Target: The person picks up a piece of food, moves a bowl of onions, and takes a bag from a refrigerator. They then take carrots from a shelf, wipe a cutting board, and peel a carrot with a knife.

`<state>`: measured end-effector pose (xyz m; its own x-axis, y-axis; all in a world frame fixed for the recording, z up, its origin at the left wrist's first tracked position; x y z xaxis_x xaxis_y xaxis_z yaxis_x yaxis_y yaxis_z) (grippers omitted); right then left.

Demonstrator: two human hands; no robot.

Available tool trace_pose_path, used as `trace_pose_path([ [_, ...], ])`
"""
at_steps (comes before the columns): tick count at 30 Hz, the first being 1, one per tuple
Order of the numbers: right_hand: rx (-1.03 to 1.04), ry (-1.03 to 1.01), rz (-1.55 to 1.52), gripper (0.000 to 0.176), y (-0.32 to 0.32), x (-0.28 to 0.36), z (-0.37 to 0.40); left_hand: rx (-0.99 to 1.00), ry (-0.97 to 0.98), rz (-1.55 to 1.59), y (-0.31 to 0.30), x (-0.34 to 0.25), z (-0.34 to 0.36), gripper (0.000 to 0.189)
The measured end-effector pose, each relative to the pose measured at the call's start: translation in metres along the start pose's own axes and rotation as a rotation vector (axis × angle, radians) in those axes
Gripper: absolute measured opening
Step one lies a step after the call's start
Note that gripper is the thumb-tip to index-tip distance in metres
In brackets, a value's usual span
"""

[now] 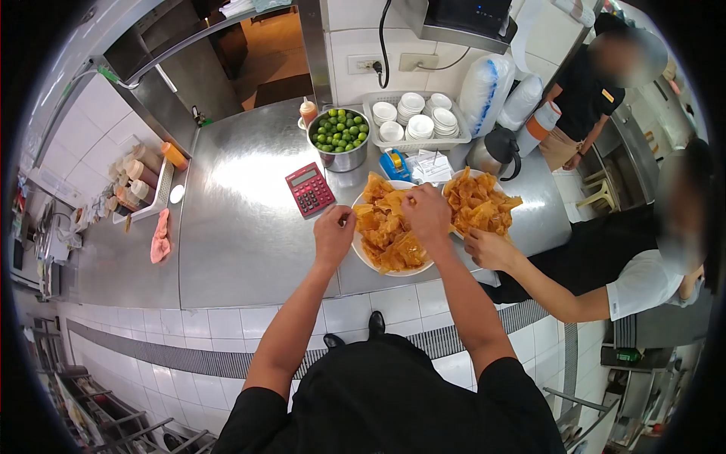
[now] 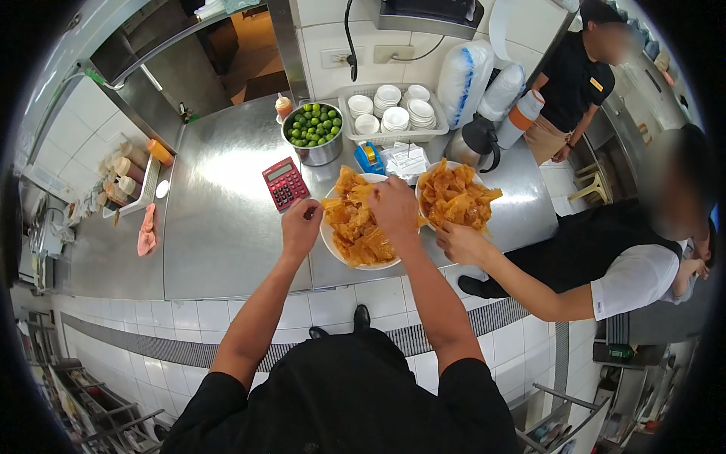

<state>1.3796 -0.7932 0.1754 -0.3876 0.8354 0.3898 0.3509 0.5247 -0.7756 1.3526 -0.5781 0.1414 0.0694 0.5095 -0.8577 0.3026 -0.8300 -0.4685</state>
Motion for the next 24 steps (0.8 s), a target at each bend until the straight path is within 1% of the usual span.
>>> trace_pose_path([
  [1, 0.002, 0.001, -0.001, 0.012, -0.003, -0.004, -0.001, 0.002, -0.040, 0.032, -0.005, 0.005, 0.000, 0.005],
  [6, 0.105, -0.004, -0.023, 0.019, -0.006, -0.011, -0.001, 0.008, -0.067, 0.077, -0.007, 0.005, 0.003, 0.006],
  [7, 0.105, -0.006, -0.023, 0.019, -0.007, -0.012, -0.001, 0.001, -0.010, 0.084, -0.009, -0.003, 0.005, 0.006],
  [8, 0.158, 0.014, 0.015, 0.021, -0.006, -0.015, 0.000, -0.004, 0.047, 0.090, -0.011, -0.010, 0.007, 0.006],
  [9, 0.210, 0.036, 0.054, 0.023, -0.006, -0.018, 0.002, -0.002, 0.048, 0.091, -0.013, -0.012, 0.006, 0.006],
  [11, 0.214, 0.066, 0.058, 0.024, -0.005, -0.028, 0.003, -0.121, 0.219, -0.023, -0.023, -0.020, 0.006, 0.008],
  [12, 0.220, 0.093, 0.059, 0.025, -0.004, -0.033, 0.004, -0.122, 0.220, -0.023, -0.028, -0.020, 0.005, 0.008],
  [13, 0.219, 0.091, 0.058, 0.025, -0.009, -0.030, 0.004, -0.154, 0.257, -0.025, -0.036, -0.025, 0.005, 0.009],
  [15, 0.025, 0.048, 0.010, 0.025, -0.026, -0.024, 0.001, -0.197, 0.293, -0.032, -0.049, -0.034, 0.004, 0.011],
  [16, 0.026, 0.043, 0.006, 0.025, -0.030, -0.021, 0.000, -0.212, 0.310, -0.012, -0.056, -0.040, 0.005, 0.010],
  [17, 0.007, 0.059, -0.073, 0.024, -0.033, -0.019, -0.002, -0.227, 0.329, 0.009, -0.061, -0.043, 0.005, 0.010],
  [18, -0.011, 0.074, -0.153, 0.024, -0.035, -0.019, -0.003, -0.235, 0.328, 0.006, -0.064, -0.044, 0.005, 0.010],
  [20, 0.005, 0.065, -0.180, 0.024, -0.030, -0.017, 0.002, -0.161, 0.119, 0.187, -0.070, -0.036, 0.003, 0.008],
  [22, 0.014, 0.042, -0.214, 0.024, -0.026, -0.009, 0.002, -0.209, 0.117, 0.189, -0.079, -0.032, 0.005, 0.007],
  [24, 0.027, 0.126, -0.305, 0.024, -0.024, 0.000, 0.008, -0.263, 0.109, 0.183, -0.093, -0.029, 0.011, 0.006],
])
Point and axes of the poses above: each hand's wrist, its own z-axis away from the middle knuckle, its own y-axis out of the palm, x = y × z, the point moved 4 cm from there along -z, towards the middle knuckle, and after that the axes turned 11 degrees about -y, right-handed, at the moved point
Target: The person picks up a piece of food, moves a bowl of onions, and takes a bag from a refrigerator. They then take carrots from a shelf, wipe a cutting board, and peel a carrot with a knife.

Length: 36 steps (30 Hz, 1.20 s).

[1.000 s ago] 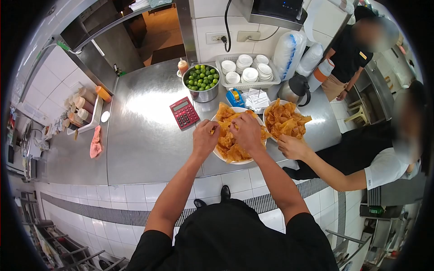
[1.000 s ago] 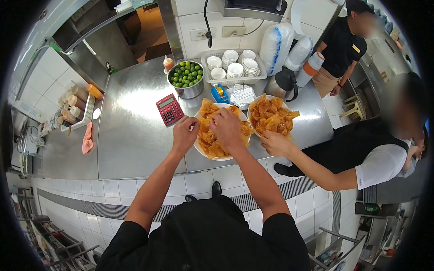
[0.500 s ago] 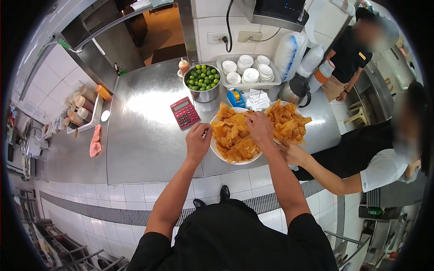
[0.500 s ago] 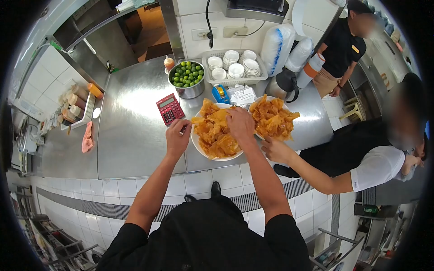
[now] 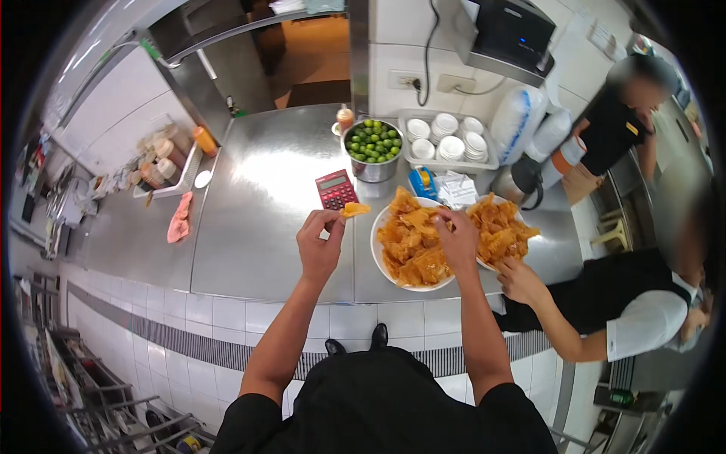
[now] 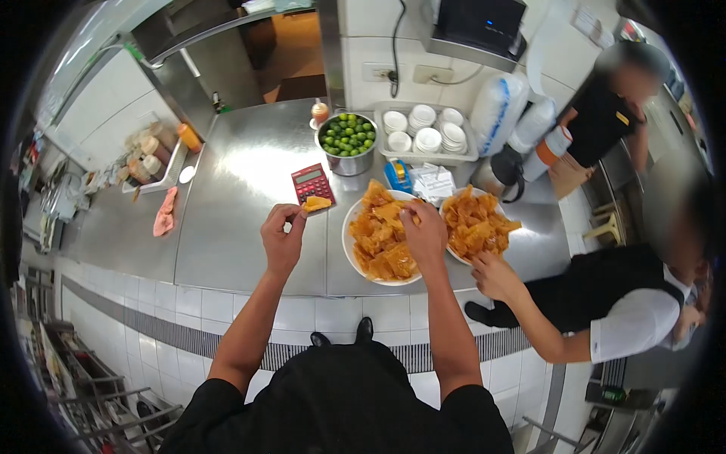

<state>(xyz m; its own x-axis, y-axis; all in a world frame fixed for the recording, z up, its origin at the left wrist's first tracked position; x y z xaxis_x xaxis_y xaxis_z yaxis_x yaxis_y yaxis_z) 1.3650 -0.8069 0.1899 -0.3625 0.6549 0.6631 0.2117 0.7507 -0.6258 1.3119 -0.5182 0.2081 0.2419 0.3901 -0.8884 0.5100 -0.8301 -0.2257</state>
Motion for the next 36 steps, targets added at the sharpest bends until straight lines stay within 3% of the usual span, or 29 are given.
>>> trace_pose_path([
  [7, 0.050, -0.064, -0.218, 0.021, 0.037, 0.045, 0.009, -0.074, -0.128, 0.309, -0.074, -0.058, 0.022, 0.004],
  [13, 0.242, -0.157, -0.348, 0.018, 0.105, 0.092, 0.037, -0.005, 0.283, 0.623, -0.214, -0.165, 0.080, 0.011],
  [17, 0.427, -0.181, -0.375, 0.017, 0.154, 0.144, 0.070, 0.038, 0.544, 0.666, -0.303, -0.226, 0.126, 0.014],
  [23, 0.561, -0.343, -0.310, 0.017, 0.247, 0.212, 0.133, -0.161, 0.713, 0.567, -0.424, -0.261, 0.205, 0.012],
  [30, 0.566, -0.373, -0.262, 0.020, 0.336, 0.269, 0.190, -0.159, 0.693, 0.515, -0.567, -0.271, 0.266, 0.011],
  [34, 0.575, -0.466, -0.256, 0.022, 0.382, 0.320, 0.211, -0.268, 0.684, 0.516, -0.626, -0.261, 0.296, 0.009],
  [36, 0.604, -0.508, -0.216, 0.021, 0.407, 0.336, 0.214, -0.462, 0.421, 0.492, -0.653, -0.258, 0.310, 0.023],
])
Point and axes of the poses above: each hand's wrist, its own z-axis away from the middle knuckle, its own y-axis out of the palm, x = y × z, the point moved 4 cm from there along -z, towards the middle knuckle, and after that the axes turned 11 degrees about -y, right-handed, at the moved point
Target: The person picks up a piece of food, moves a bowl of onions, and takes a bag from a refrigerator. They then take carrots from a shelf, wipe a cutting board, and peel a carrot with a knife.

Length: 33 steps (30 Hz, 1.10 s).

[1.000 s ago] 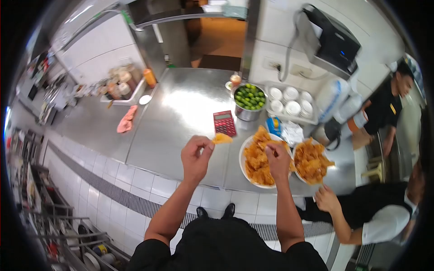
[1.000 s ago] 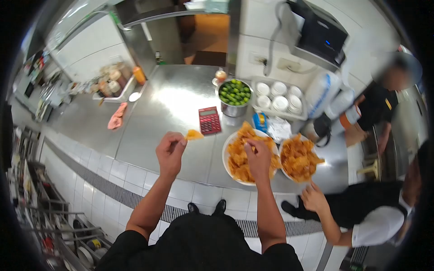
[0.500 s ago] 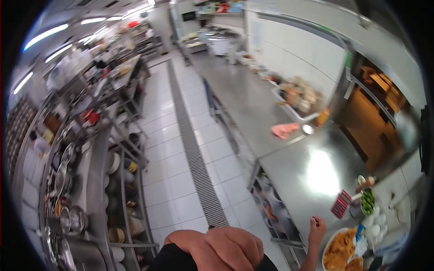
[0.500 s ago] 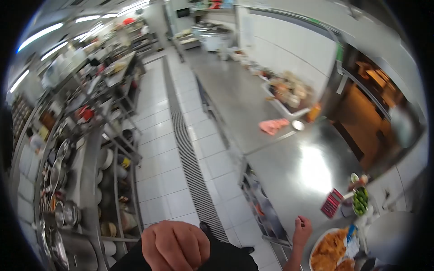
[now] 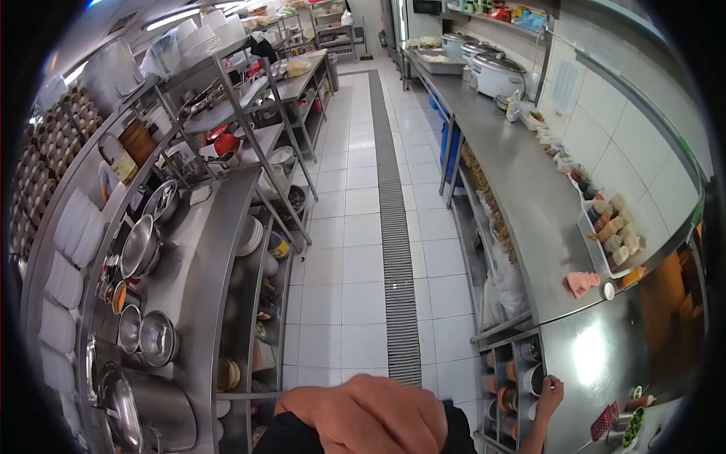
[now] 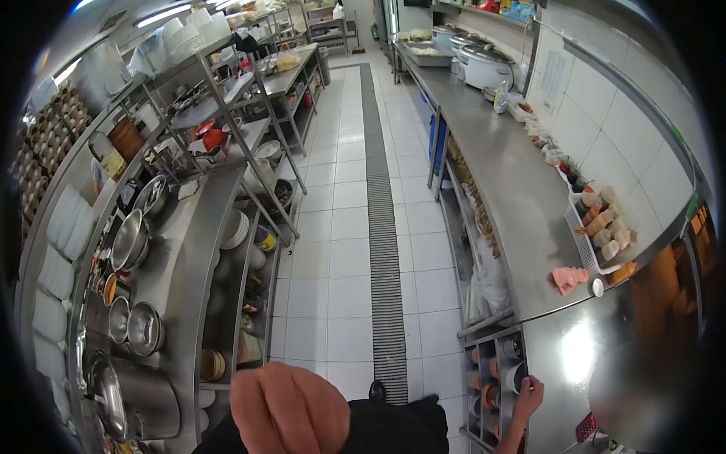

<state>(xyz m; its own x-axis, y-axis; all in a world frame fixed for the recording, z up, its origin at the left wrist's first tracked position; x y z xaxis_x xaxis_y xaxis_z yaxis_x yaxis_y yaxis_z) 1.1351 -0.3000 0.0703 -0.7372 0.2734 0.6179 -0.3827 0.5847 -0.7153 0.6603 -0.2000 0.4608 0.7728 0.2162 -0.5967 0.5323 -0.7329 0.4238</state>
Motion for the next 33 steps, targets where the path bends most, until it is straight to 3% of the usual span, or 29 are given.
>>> trace_pose_path([
  [1, -0.034, -0.064, -0.051, 0.021, 0.014, 0.005, -0.008, -0.005, -0.014, 0.016, -0.020, -0.005, 0.012, 0.023],
  [2, -0.097, -0.108, -0.072, 0.021, 0.024, 0.000, -0.019, -0.135, 0.033, -0.147, -0.052, -0.009, 0.028, 0.015],
  [3, 0.080, -0.172, 0.156, 0.022, 0.050, -0.035, -0.034, -0.245, 0.065, -0.273, -0.086, -0.009, 0.040, 0.007],
  [4, 0.106, -0.087, 0.110, 0.023, 0.057, -0.017, -0.044, -0.383, 0.015, -0.445, -0.128, -0.016, 0.038, 0.009],
  [5, -0.041, 0.063, -0.024, 0.023, 0.051, 0.016, -0.055, -0.508, -0.031, -0.620, -0.174, -0.012, 0.029, 0.015],
  [6, -0.049, -0.065, 0.080, 0.022, 0.059, 0.019, -0.069, -0.904, -0.338, -1.139, -0.203, 0.000, 0.022, 0.035],
  [7, -0.030, 0.036, -0.051, 0.026, 0.066, 0.016, -0.084, -0.638, -0.286, -1.970, -0.241, 0.008, 0.034, 0.050],
  [8, -0.028, 0.001, 0.005, 0.025, 0.062, 0.045, -0.102, -0.748, -0.563, -2.051, -0.308, 0.022, 0.087, 0.046],
  [10, -0.015, 0.063, 0.032, 0.027, 0.070, 0.054, -0.132, -0.850, -1.132, -1.811, -0.415, 0.034, 0.189, 0.017],
  [11, 0.016, 0.120, 0.048, 0.030, 0.073, 0.056, -0.148, -0.951, -1.098, -1.800, -0.425, 0.043, 0.226, 0.017],
  [12, -0.049, 0.059, 0.109, 0.031, 0.081, 0.049, -0.167, -0.996, -1.293, -1.728, -0.466, 0.048, 0.290, 0.026],
  [13, -0.116, -0.012, 0.159, 0.031, 0.085, 0.038, -0.188, -0.999, -1.264, -1.776, -0.512, 0.057, 0.371, 0.034],
  [14, -0.124, 0.002, 0.178, 0.036, 0.087, 0.030, -0.210, -1.269, -1.440, -1.740, -0.466, 0.066, 0.359, 0.037],
  [15, -0.100, 0.115, 0.178, 0.036, 0.093, 0.011, -0.233, -1.512, -1.559, -1.434, -0.454, 0.073, 0.379, 0.038],
  [16, -0.183, 0.003, 0.214, 0.038, 0.098, -0.004, -0.254, -1.546, -1.538, -1.430, -0.463, 0.078, 0.409, 0.038],
  [17, -0.167, 0.055, 0.242, 0.043, 0.102, -0.010, -0.279, -1.920, -1.051, -0.992, -0.497, 0.095, 0.469, 0.044],
  [18, -0.167, 0.019, 0.262, 0.049, 0.109, -0.016, -0.302, -1.953, -1.006, -0.974, -0.494, 0.116, 0.452, 0.044],
  [19, -0.133, -0.117, 0.415, 0.053, 0.117, -0.011, -0.329, -1.850, -1.129, -1.044, -0.493, 0.138, 0.435, 0.045],
  [20, -0.156, 0.069, 0.323, 0.045, 0.127, -0.019, -0.336, -1.737, -1.264, -1.113, -0.491, 0.157, 0.425, 0.047],
  [22, -0.049, 0.048, 0.355, 0.038, 0.165, -0.029, -0.360, -1.463, -1.553, -1.232, -0.489, 0.192, 0.416, 0.054],
  [23, 0.033, 0.056, 0.400, 0.032, 0.187, -0.039, -0.365, -1.273, -1.476, -1.378, -0.521, 0.239, 0.409, 0.052],
  [24, 0.002, -0.176, 0.354, 0.029, 0.229, -0.057, -0.368, -1.284, -1.478, -1.051, -0.512, 0.291, 0.349, 0.049],
  [25, -0.033, -0.402, 0.312, 0.027, 0.259, -0.066, -0.371, -1.165, -1.391, -0.957, -0.499, 0.345, 0.277, 0.044],
  [26, 0.022, -0.316, 0.004, 0.028, 0.284, -0.045, -0.373, -0.796, -1.176, -1.041, -0.498, 0.411, 0.225, 0.042],
  [27, 0.112, -0.176, -0.822, 0.034, 0.359, -0.083, -0.375, -0.704, -1.336, -0.664, -0.460, 0.450, 0.136, 0.042],
  [28, 0.222, -0.150, -0.983, 0.040, 0.348, 0.008, -0.372, -0.563, -1.332, -0.663, -0.424, 0.476, 0.050, 0.046],
  [29, 0.379, -0.060, -1.339, 0.032, 0.321, 0.117, -0.376, -0.573, -1.252, -0.453, -0.400, 0.500, -0.007, 0.052],
  [31, 0.444, 0.236, -1.125, 0.019, 0.348, 0.168, -0.378, -0.648, -1.083, -0.206, -0.382, 0.534, -0.094, 0.037],
  [33, 0.475, 0.270, -1.094, 0.015, 0.355, 0.219, -0.399, -0.558, -1.084, -0.307, -0.410, 0.557, -0.134, 0.029],
])
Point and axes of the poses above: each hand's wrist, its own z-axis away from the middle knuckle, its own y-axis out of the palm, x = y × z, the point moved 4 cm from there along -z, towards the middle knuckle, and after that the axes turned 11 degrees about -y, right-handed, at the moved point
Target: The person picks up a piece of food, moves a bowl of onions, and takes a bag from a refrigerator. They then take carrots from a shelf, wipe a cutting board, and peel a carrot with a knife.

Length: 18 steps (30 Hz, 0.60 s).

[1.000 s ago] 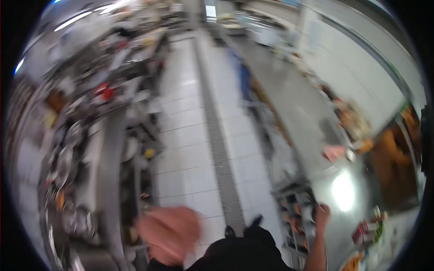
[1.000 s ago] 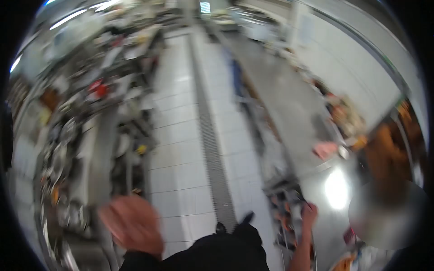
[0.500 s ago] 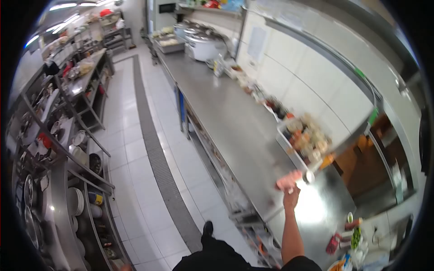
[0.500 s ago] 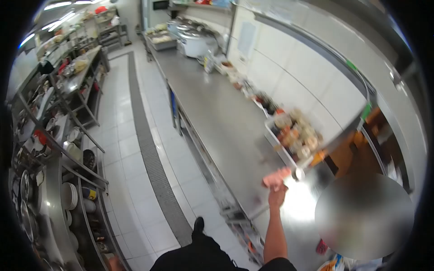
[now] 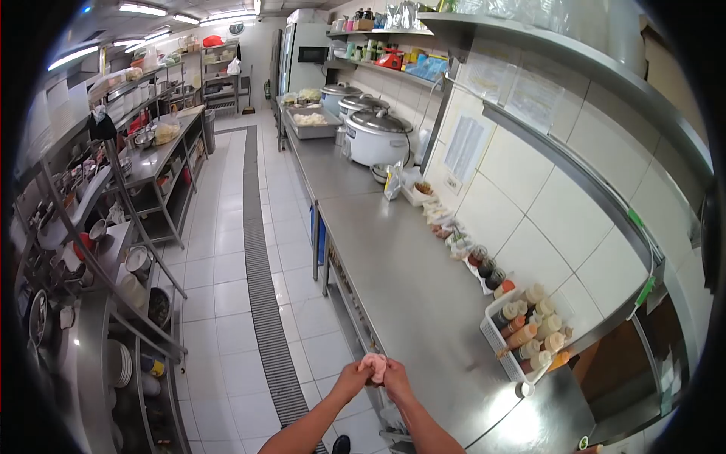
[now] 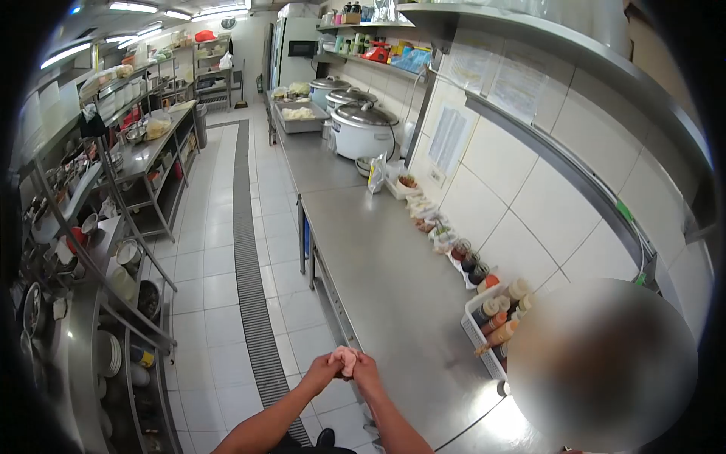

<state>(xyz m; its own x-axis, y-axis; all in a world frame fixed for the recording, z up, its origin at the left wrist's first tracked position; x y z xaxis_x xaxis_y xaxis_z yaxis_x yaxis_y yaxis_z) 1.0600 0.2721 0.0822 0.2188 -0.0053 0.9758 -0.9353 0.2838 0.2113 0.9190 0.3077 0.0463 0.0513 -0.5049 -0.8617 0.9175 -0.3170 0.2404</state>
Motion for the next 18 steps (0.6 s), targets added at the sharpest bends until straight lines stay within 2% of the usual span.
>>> trace_pose_path([
  [2, 0.002, 0.067, 0.027, 0.014, 0.020, 0.017, -0.021, 0.015, 0.024, -0.110, -0.007, -0.036, -0.023, 0.023],
  [4, 0.047, -0.102, 0.006, 0.019, 0.038, 0.037, -0.044, -0.013, -0.019, 0.110, -0.027, -0.081, -0.031, 0.013],
  [6, 0.060, -0.125, 0.126, 0.018, 0.059, 0.058, -0.066, 0.082, -0.019, 0.155, -0.033, -0.112, -0.034, 0.012],
  [8, 0.073, -0.319, 0.455, 0.018, 0.073, 0.063, -0.093, 0.312, 0.032, 0.356, -0.029, -0.146, -0.030, 0.014],
  [9, 0.072, -0.341, 0.461, 0.018, 0.077, 0.065, -0.109, 0.279, -0.100, 0.321, -0.036, -0.136, -0.049, 0.017],
  [10, -0.032, -0.344, 0.656, 0.020, 0.074, 0.068, -0.122, 0.440, -0.107, 0.254, -0.039, -0.136, -0.060, 0.025],
  [11, -0.138, -0.347, 0.850, 0.022, 0.073, 0.075, -0.136, 0.480, -0.107, 0.182, -0.040, -0.140, -0.067, 0.035],
  [12, -0.182, -0.471, 0.936, 0.022, 0.083, 0.092, -0.141, 0.511, -0.107, 0.114, -0.044, -0.143, -0.073, 0.045],
  [13, -0.219, -0.599, 1.016, 0.023, 0.094, 0.110, -0.146, 0.506, -0.088, 0.117, -0.057, -0.147, -0.084, 0.045],
  [15, -0.236, -0.646, 1.171, 0.024, 0.076, 0.121, -0.161, 0.425, 0.312, -0.403, -0.088, -0.166, -0.103, 0.060],
  [16, -0.295, -0.648, 1.194, 0.026, 0.055, 0.120, -0.168, 0.416, 0.316, -0.402, -0.112, -0.178, -0.110, 0.060],
  [17, -0.355, -0.645, 1.216, 0.028, 0.032, 0.117, -0.173, 0.433, 0.136, -0.370, -0.143, -0.185, -0.114, 0.063],
  [18, -0.357, -0.440, 1.436, 0.030, 0.011, 0.113, -0.179, 0.447, -0.047, -0.333, -0.173, -0.188, -0.120, 0.065],
])
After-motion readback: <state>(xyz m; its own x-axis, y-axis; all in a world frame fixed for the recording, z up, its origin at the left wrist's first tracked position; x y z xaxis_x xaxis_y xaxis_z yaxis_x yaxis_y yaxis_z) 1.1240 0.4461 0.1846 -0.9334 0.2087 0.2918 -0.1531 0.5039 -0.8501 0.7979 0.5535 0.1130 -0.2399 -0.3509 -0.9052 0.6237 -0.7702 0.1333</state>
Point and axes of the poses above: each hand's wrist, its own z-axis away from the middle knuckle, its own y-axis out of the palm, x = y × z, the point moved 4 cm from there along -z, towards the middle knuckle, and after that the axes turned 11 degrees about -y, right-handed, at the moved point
